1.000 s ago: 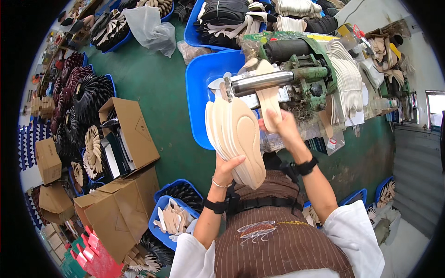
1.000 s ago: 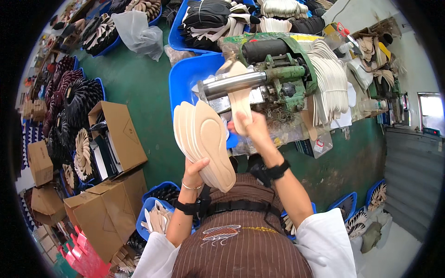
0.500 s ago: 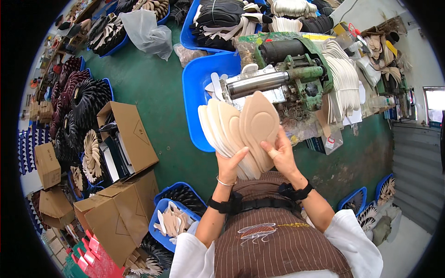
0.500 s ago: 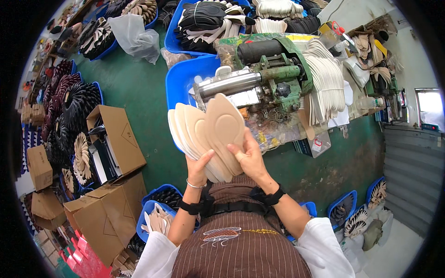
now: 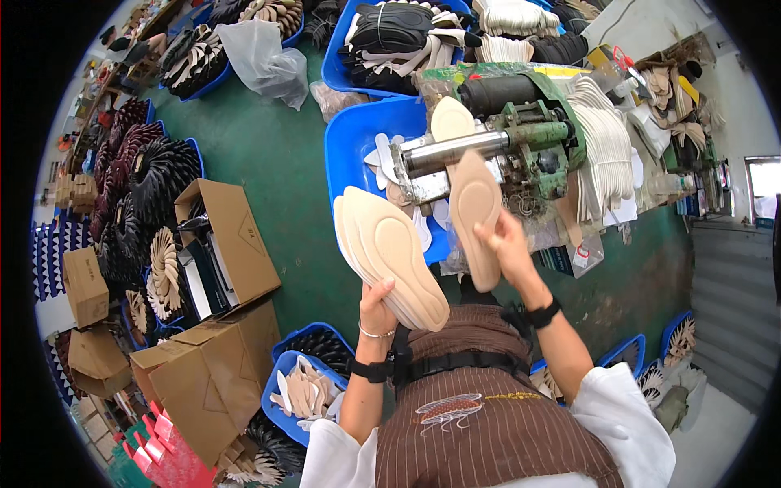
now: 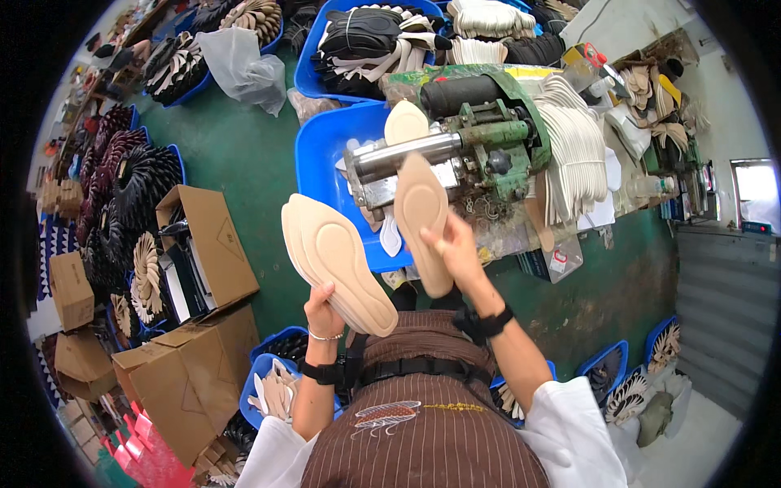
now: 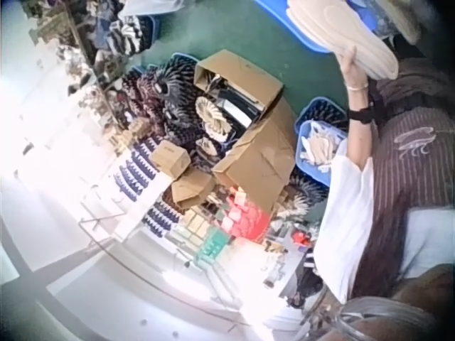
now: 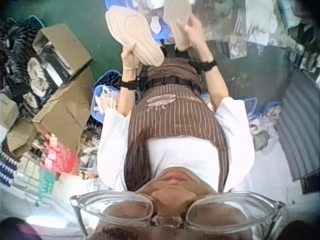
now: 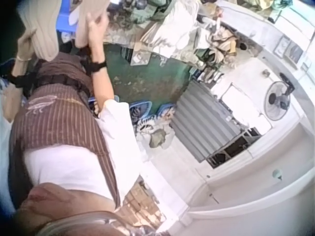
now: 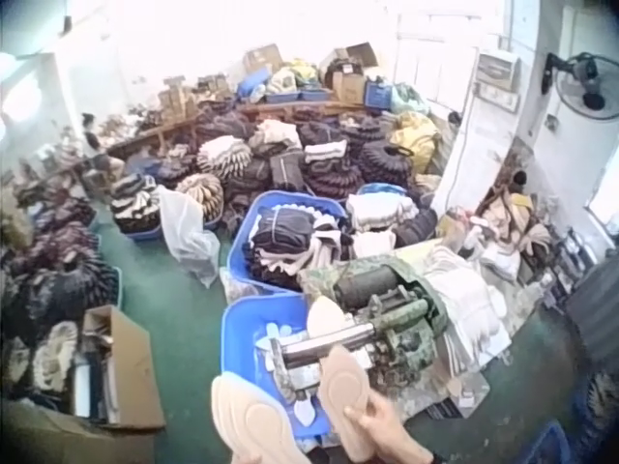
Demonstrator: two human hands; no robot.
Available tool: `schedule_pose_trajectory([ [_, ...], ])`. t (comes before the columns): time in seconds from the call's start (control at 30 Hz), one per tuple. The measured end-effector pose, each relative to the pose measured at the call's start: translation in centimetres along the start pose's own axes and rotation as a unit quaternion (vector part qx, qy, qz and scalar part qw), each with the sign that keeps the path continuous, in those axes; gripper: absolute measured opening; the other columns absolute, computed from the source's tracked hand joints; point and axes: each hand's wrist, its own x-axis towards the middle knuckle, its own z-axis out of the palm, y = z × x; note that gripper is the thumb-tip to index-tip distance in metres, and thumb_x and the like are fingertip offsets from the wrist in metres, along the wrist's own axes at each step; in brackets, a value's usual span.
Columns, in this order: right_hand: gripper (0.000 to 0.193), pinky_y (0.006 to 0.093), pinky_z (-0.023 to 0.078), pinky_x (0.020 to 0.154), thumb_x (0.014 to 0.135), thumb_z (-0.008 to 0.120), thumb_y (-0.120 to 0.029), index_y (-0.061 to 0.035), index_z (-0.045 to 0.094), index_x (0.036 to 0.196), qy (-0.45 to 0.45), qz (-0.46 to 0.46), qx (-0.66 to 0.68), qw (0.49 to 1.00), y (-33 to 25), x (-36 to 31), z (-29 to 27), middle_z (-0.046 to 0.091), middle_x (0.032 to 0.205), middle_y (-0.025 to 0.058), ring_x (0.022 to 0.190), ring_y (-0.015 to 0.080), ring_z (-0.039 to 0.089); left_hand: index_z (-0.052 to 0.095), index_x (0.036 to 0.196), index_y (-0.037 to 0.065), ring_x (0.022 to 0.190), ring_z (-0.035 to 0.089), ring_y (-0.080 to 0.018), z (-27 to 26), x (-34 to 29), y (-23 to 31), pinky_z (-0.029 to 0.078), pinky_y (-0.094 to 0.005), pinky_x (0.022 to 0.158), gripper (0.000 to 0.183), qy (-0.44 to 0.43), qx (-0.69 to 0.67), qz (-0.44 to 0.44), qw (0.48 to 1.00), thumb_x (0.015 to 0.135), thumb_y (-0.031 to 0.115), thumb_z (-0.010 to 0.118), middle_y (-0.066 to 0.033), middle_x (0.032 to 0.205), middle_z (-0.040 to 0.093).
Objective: Processing shoe insole components using industrial pressing or rolling machinery.
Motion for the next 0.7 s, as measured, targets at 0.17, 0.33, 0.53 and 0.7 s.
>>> schedule_pose_trajectory([
  [0.17, 0.026, 0.0294, 0.056, 0.068, 0.091, 0.056, -0.007, 0.0021, 0.054, 0.116, 0.044, 0.098, 0.011, 0.994, 0.2, 2.2, -1.5, 0.065, 0.099, 0.0117, 0.085, 0.0177, 0.066, 0.034, 0.134, -0.005, 0.113, 0.054, -0.0298, 1.1, 0.1, -0.9, 0.043, -0.0403, 0.098, 0.068, -0.011, 0.029, -0.025, 0.999, 0.074, 0.013, 0.061, -0.0186, 0.126, 0.052],
  [0.33, 0.023, 0.0296, 0.05, 0.076, 0.092, 0.059, -0.018, 0.001, 0.059, 0.105, -0.065, 0.088, -0.045, 0.993, -1.6, -0.3, 2.5, 0.065, 0.093, 0.0062, 0.083, 0.0114, 0.061, 0.04, 0.13, -0.004, 0.111, 0.054, -0.0247, 3.2, 0.2, -1.2, 0.043, -0.0359, 0.095, 0.066, -0.034, 0.099, -0.025, 0.994, 0.072, 0.009, 0.067, -0.015, 0.12, 0.055],
  [0.53, 0.018, 0.0242, 0.05, 0.065, 0.089, 0.061, -0.013, -0.0008, 0.057, 0.102, 0.109, 0.109, -0.017, 0.988, 0.7, 1.1, -1.9, 0.065, 0.09, 0.0051, 0.079, 0.0085, 0.061, 0.045, 0.125, -0.004, 0.098, 0.062, -0.0222, 4.8, 0.4, -1.3, 0.048, -0.0337, 0.088, 0.056, -0.015, 0.147, -0.016, 0.989, 0.075, 0.002, 0.069, -0.0137, 0.114, 0.06],
  [0.7, 0.021, 0.0272, 0.05, 0.064, 0.091, 0.058, -0.018, 0.003, 0.059, 0.097, 0.015, 0.055, -0.005, 0.998, -1.9, 2.3, 1.4, 0.067, 0.083, 0.0068, 0.073, 0.0119, 0.062, 0.046, 0.125, -0.004, 0.103, 0.059, -0.0213, 4.3, 0.6, -1.4, 0.047, -0.0351, 0.09, 0.056, -0.029, 0.159, -0.054, 0.985, 0.075, 0.005, 0.069, -0.0136, 0.114, 0.06],
])
